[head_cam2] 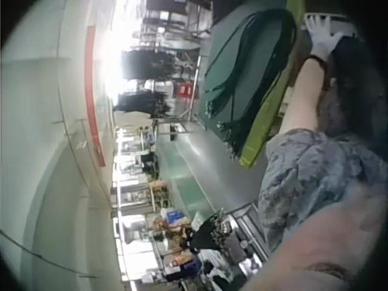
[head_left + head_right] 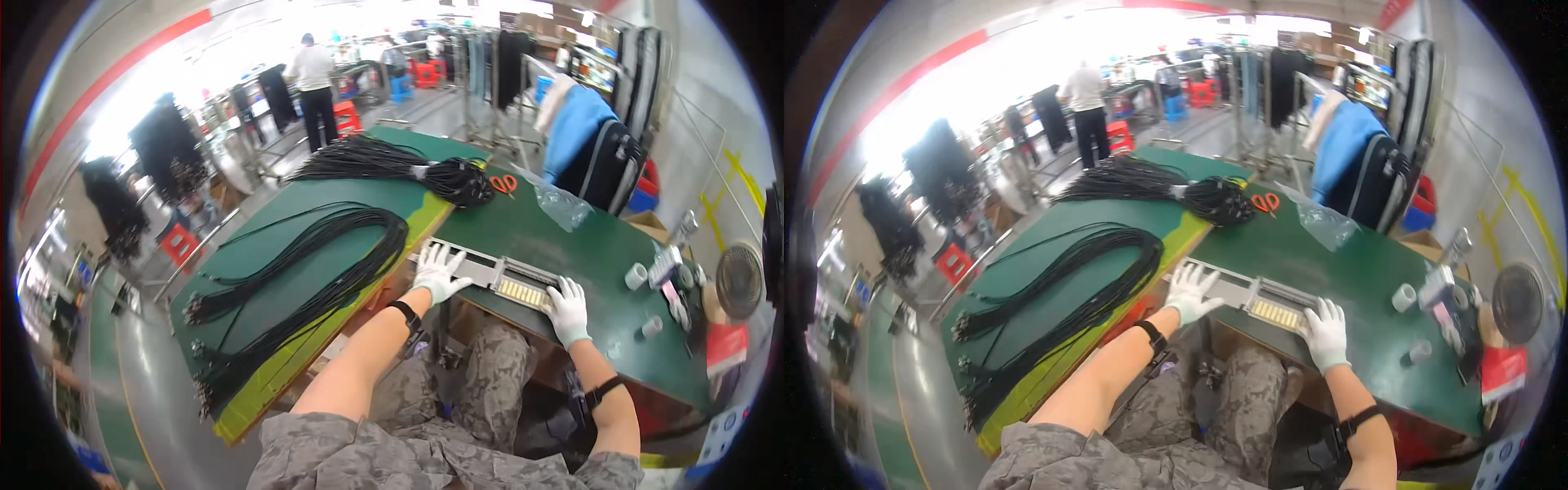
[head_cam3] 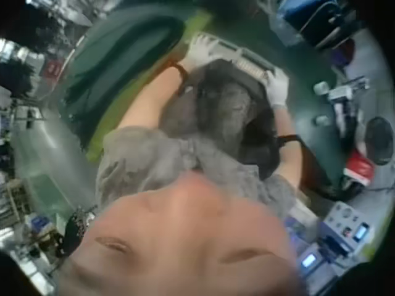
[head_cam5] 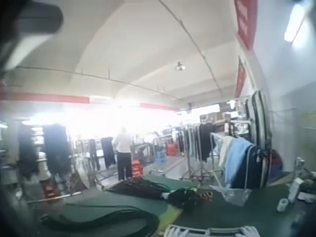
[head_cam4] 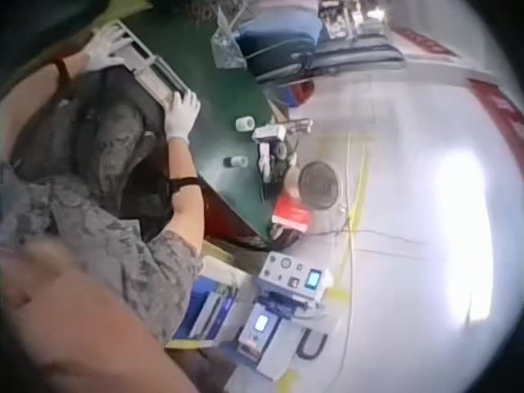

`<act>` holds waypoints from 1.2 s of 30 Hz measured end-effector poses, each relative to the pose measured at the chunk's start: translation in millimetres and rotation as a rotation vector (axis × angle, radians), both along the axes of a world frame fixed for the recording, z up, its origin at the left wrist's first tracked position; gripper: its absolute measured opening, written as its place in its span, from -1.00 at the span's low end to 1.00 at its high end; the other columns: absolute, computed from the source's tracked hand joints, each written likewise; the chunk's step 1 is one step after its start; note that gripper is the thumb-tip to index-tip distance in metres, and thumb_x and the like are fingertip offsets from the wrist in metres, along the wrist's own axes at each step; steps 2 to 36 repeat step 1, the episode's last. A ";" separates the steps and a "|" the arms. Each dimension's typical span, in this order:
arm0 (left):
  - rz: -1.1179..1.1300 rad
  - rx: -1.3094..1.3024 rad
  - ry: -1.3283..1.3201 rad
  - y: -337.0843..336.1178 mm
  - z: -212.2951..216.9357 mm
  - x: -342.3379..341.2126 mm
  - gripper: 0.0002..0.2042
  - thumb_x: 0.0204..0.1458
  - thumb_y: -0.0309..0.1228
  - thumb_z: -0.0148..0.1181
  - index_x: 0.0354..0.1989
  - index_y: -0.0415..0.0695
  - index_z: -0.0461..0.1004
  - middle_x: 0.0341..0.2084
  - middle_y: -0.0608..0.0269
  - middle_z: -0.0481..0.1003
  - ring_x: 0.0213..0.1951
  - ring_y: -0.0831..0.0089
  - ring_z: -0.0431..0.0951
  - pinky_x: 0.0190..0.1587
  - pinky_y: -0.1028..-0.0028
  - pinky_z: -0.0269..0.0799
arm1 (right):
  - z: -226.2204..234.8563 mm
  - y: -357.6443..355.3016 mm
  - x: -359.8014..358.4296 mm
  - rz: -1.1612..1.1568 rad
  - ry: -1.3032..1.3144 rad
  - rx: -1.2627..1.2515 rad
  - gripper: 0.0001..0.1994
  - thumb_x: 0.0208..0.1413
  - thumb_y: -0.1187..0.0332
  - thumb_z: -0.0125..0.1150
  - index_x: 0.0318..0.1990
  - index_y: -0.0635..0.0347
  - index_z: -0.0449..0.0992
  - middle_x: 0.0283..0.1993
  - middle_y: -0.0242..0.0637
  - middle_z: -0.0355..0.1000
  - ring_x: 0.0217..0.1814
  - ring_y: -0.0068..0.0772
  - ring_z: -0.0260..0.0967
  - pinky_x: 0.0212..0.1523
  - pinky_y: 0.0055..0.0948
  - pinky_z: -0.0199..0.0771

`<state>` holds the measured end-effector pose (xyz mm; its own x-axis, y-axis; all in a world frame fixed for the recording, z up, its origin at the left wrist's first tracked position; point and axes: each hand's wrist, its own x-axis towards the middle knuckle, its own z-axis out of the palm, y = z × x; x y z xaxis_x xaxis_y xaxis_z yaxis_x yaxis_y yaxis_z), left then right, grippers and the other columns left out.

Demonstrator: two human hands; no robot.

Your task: Organizing and processing bundles of electrical cables using a manual alignment jig and a machine on a production line.

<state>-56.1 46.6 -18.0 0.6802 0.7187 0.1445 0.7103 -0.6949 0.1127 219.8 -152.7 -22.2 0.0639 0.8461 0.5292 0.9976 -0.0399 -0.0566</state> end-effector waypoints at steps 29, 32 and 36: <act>-0.002 -0.001 -0.005 1.1 -4.7 2.6 -0.22 0.01 0.30 -0.16 0.36 0.15 0.05 0.34 -0.04 0.00 0.37 -0.04 -0.14 0.36 0.01 -0.42 | -2.3 -2.2 2.5 0.007 -0.019 -0.010 -0.54 -0.19 0.23 0.35 -0.06 0.11 0.46 0.15 0.00 0.29 0.25 0.07 0.14 0.27 -0.04 0.09; -0.002 -0.001 -0.005 1.1 -4.7 2.6 -0.22 0.01 0.30 -0.16 0.36 0.15 0.05 0.34 -0.04 0.00 0.37 -0.04 -0.14 0.36 0.01 -0.42 | -2.3 -2.2 2.5 0.007 -0.019 -0.010 -0.54 -0.19 0.23 0.35 -0.06 0.11 0.46 0.15 0.00 0.29 0.25 0.07 0.14 0.27 -0.04 0.09; -0.002 -0.001 -0.005 1.1 -4.7 2.6 -0.22 0.01 0.30 -0.16 0.36 0.15 0.05 0.34 -0.04 0.00 0.37 -0.04 -0.14 0.36 0.01 -0.42 | -2.3 -2.2 2.5 0.007 -0.019 -0.010 -0.54 -0.19 0.23 0.35 -0.06 0.11 0.46 0.15 0.00 0.29 0.25 0.07 0.14 0.27 -0.04 0.09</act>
